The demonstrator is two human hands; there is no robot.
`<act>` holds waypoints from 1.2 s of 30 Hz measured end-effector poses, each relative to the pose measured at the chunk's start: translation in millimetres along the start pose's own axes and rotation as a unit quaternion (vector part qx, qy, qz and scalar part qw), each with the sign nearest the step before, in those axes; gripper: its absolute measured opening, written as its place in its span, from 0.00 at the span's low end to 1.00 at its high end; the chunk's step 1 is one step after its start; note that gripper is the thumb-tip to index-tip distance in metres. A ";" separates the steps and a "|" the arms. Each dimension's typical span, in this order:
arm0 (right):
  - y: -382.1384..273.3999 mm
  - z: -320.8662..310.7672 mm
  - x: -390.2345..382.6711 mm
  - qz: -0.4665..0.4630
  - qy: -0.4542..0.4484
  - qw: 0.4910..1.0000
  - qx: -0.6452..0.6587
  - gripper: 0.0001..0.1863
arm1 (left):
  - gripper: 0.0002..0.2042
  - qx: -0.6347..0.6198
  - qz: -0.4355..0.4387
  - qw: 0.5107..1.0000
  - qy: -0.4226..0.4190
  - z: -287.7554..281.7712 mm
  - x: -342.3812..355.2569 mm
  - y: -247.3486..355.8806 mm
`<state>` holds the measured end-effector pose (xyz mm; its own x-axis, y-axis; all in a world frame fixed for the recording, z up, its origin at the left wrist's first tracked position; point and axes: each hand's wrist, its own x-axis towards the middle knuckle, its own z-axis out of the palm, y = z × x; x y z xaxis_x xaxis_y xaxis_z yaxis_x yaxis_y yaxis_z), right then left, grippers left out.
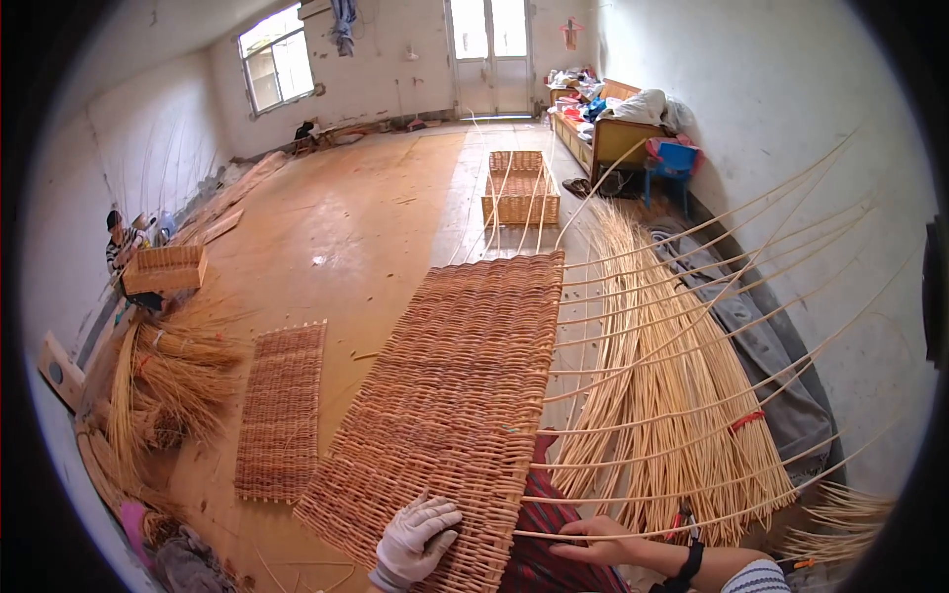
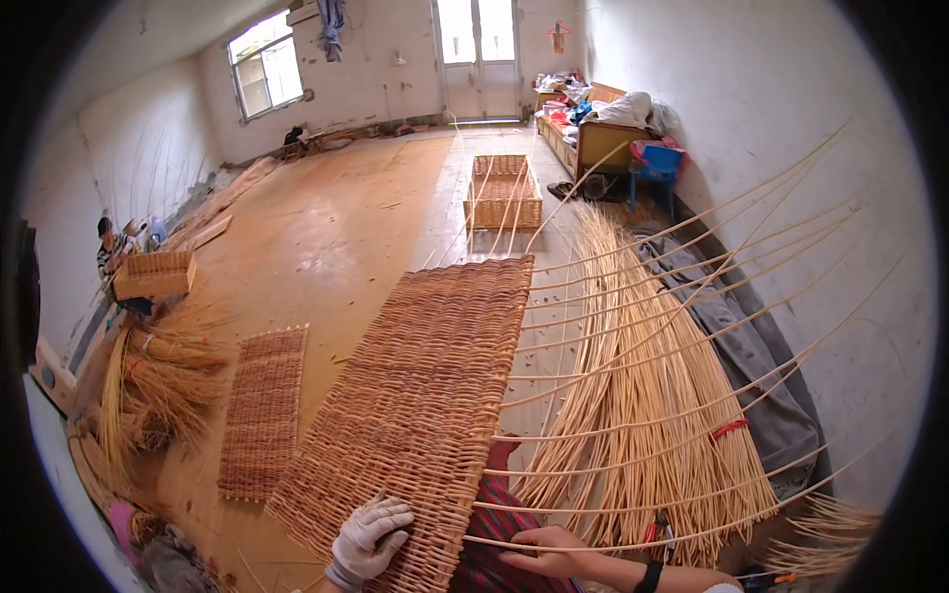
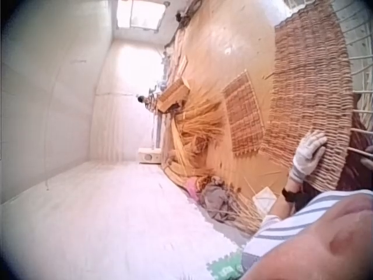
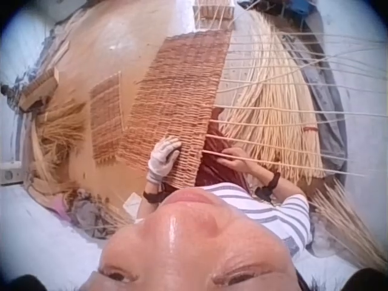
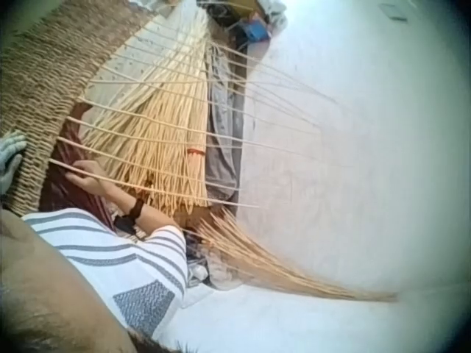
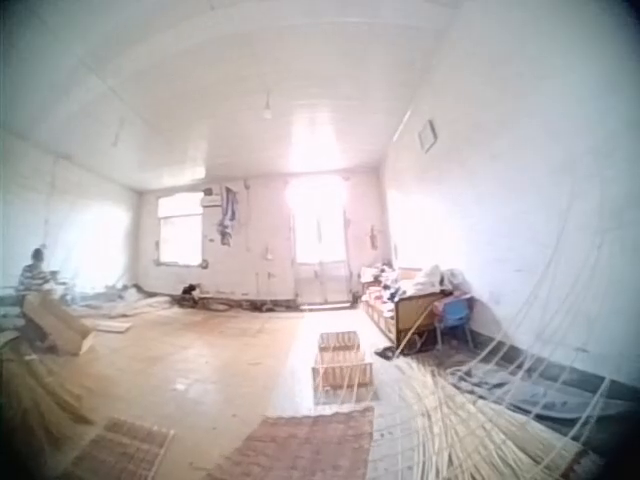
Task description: The recorder is weaving and trimming wicker reed panels in a workshop environment.
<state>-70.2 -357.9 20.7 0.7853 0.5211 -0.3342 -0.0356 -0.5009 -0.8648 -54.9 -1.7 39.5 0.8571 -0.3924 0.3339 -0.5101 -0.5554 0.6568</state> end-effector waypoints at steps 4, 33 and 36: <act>-3.5 1.8 -1.8 -0.002 0.007 1.000 0.013 0.24 | 0.10 -0.041 -0.016 0.998 0.038 -2.6 2.4 -1.2; -3.7 14.4 1.1 0.013 0.015 0.996 0.088 0.21 | 0.07 -0.053 -0.041 0.996 0.059 -7.6 9.4 -8.4; -0.8 18.1 0.1 0.011 0.021 0.997 0.080 0.20 | 0.07 -0.059 -0.021 0.997 0.054 -9.2 11.0 -10.8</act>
<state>-81.3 -344.9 14.6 0.8086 0.4801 -0.3403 -0.1478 -0.3940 -0.9071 -39.3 6.7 42.3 0.8836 -0.2850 0.3714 -0.4669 -0.4775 0.7443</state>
